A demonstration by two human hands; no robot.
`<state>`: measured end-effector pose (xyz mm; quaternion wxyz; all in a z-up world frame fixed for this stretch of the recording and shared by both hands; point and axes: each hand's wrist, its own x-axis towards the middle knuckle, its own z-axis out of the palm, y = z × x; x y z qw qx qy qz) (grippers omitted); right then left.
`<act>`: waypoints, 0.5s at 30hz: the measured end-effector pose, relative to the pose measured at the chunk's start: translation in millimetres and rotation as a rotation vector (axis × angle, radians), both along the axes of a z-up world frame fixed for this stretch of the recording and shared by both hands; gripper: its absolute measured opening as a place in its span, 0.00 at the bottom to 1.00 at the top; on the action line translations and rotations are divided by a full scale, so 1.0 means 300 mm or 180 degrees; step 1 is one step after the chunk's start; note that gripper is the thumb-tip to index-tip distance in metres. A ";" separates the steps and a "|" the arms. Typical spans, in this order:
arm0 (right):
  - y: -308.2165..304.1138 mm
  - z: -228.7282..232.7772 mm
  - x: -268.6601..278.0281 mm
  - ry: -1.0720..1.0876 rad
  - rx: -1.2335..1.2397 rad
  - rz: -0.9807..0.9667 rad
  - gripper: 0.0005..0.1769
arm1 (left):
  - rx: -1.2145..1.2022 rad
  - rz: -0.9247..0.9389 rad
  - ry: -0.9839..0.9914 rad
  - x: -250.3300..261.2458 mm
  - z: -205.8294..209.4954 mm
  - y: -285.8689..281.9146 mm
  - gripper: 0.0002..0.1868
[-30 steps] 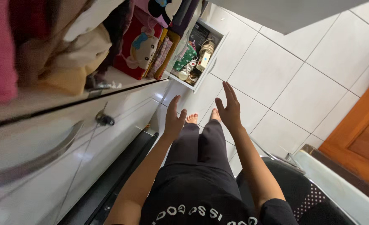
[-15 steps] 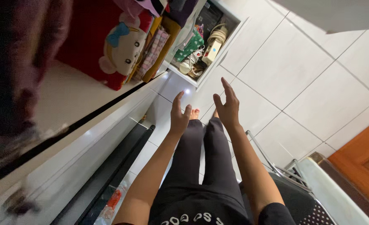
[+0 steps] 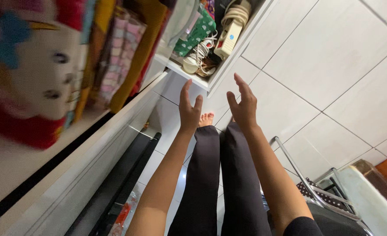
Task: The person repeatedly opens a wardrobe and retrieves small items, including a box, a plastic-wrapped item, sunglasses, eyeglasses, a wristwatch, and a small white case. They place each item on a nearby table, arranging them alongside other objects like a hair straightener and bags.
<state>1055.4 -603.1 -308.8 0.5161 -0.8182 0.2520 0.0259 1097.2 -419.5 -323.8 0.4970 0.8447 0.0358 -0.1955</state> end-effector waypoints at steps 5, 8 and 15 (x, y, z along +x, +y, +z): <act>0.003 -0.158 0.054 -0.0053 0.0258 0.0017 0.33 | -0.0072 0.0030 0.0022 0.043 -0.158 -0.019 0.32; 0.003 -0.223 0.106 -0.0127 0.0430 0.0027 0.33 | 0.0068 -0.0067 -0.0181 0.069 -0.243 -0.023 0.32; 0.021 -0.379 0.283 -0.0454 0.0779 0.0048 0.32 | 0.0062 -0.0025 -0.0507 0.152 -0.397 -0.008 0.34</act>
